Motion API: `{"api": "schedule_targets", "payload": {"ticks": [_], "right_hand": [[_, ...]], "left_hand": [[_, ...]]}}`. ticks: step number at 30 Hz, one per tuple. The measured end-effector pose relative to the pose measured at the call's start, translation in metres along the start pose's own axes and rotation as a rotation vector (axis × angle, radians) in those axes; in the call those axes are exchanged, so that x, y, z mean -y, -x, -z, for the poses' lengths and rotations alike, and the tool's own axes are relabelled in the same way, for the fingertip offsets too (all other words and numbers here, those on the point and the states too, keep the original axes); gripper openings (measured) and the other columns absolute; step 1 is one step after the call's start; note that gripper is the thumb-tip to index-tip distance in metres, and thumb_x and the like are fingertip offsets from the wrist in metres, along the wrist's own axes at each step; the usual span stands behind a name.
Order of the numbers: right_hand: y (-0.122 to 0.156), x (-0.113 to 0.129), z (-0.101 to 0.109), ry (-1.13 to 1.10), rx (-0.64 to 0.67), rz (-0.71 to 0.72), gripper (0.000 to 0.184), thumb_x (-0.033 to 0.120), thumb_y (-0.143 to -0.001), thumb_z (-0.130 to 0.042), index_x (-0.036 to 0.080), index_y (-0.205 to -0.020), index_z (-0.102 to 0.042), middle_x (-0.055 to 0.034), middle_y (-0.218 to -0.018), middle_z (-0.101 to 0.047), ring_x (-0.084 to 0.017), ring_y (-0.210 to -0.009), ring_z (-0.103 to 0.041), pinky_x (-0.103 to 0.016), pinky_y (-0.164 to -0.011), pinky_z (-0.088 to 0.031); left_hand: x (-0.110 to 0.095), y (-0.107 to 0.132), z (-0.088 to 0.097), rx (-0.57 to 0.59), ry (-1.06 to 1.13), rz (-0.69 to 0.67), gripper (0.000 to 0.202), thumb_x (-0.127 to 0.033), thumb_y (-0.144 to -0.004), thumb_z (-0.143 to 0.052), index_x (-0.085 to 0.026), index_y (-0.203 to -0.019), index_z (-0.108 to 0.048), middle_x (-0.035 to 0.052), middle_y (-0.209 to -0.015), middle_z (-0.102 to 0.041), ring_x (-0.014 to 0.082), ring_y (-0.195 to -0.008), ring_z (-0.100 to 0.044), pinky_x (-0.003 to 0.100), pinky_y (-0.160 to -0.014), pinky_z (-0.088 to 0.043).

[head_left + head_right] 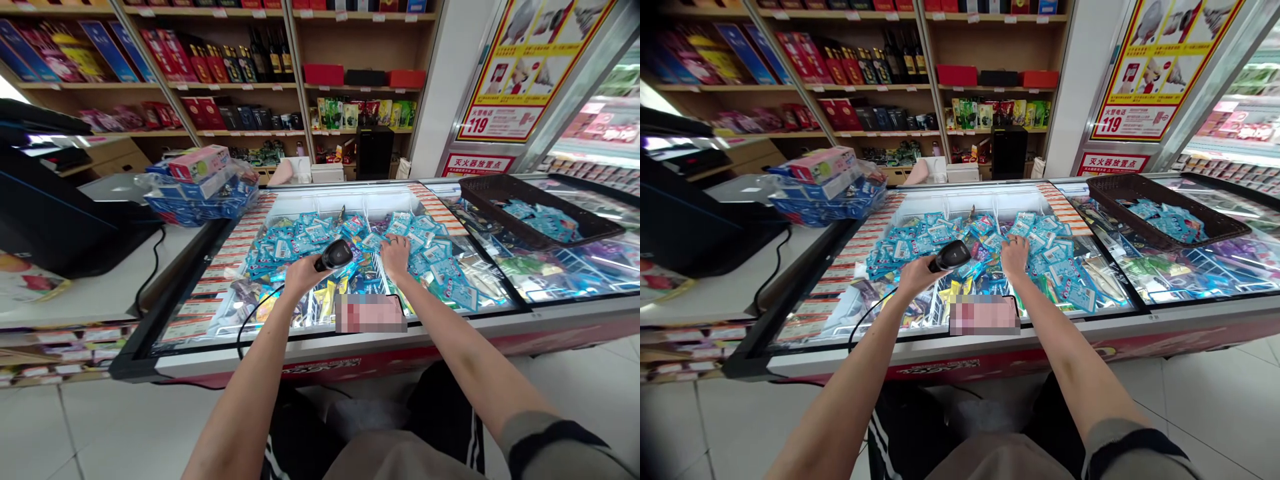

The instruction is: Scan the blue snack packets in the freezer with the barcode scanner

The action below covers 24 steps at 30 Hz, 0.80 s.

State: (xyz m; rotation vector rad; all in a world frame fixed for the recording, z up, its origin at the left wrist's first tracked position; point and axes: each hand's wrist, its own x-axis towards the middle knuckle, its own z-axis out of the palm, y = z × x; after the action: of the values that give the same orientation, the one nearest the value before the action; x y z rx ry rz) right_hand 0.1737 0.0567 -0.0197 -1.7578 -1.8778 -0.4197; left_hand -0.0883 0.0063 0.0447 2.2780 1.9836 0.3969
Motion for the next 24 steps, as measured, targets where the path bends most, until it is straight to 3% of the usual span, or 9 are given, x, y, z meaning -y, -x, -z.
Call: {"api": "schedule_targets", "payload": {"ticks": [6, 11, 16, 20, 24], "right_hand": [[-0.010, 0.000, 0.002, 0.232, 0.059, 0.112, 0.031, 0.010, -0.082, -0.037, 0.014, -0.088, -0.067, -0.0131, -0.088, -0.064, -0.025, -0.094, -0.046, -0.047, -0.099, -0.013], [-0.018, -0.003, 0.004, 0.225, 0.049, 0.069, 0.036, 0.026, -0.086, -0.036, 0.011, -0.082, -0.068, -0.0154, -0.085, -0.064, -0.028, -0.094, -0.046, -0.050, -0.097, -0.015], [-0.025, 0.011, 0.000, 0.046, 0.039, 0.130, 0.039, 0.035, -0.088, -0.035, 0.010, -0.099, -0.063, -0.0176, -0.100, -0.061, -0.030, -0.102, -0.044, -0.049, -0.097, -0.020], [-0.032, 0.036, -0.011, -0.184, 0.198, 0.286, 0.044, 0.037, -0.088, -0.038, 0.017, -0.127, -0.045, -0.0124, -0.119, -0.054, -0.026, -0.110, -0.043, -0.041, -0.092, -0.032], [-0.040, 0.063, -0.023, -0.292, 0.294, 0.442, 0.057, 0.036, -0.087, -0.042, 0.019, -0.139, -0.026, -0.0078, -0.137, -0.040, -0.023, -0.117, -0.042, -0.037, -0.098, -0.031]], "left_hand": [[0.017, 0.003, 0.004, -0.021, 0.038, 0.026, 0.053, -0.069, -0.068, -0.046, -0.027, -0.095, -0.063, 0.0038, -0.081, -0.067, 0.0220, -0.077, -0.061, 0.023, -0.057, -0.034], [0.023, 0.004, 0.007, -0.026, 0.071, 0.053, 0.054, -0.068, -0.068, -0.046, -0.026, -0.098, -0.063, 0.0040, -0.083, -0.067, 0.0218, -0.079, -0.060, 0.023, -0.056, -0.034], [0.035, 0.005, 0.011, -0.043, 0.069, 0.093, 0.054, -0.068, -0.068, -0.046, -0.027, -0.098, -0.064, 0.0040, -0.081, -0.067, 0.0219, -0.077, -0.061, 0.024, -0.057, -0.035], [0.046, 0.005, 0.015, -0.055, 0.063, 0.123, 0.055, -0.069, -0.067, -0.047, -0.028, -0.101, -0.063, 0.0041, -0.083, -0.067, 0.0224, -0.079, -0.061, 0.024, -0.057, -0.037], [0.052, 0.008, 0.020, -0.051, 0.069, 0.152, 0.054, -0.067, -0.067, -0.049, -0.026, -0.100, -0.063, 0.0040, -0.084, -0.067, 0.0214, -0.079, -0.061, 0.023, -0.057, -0.037]]}}
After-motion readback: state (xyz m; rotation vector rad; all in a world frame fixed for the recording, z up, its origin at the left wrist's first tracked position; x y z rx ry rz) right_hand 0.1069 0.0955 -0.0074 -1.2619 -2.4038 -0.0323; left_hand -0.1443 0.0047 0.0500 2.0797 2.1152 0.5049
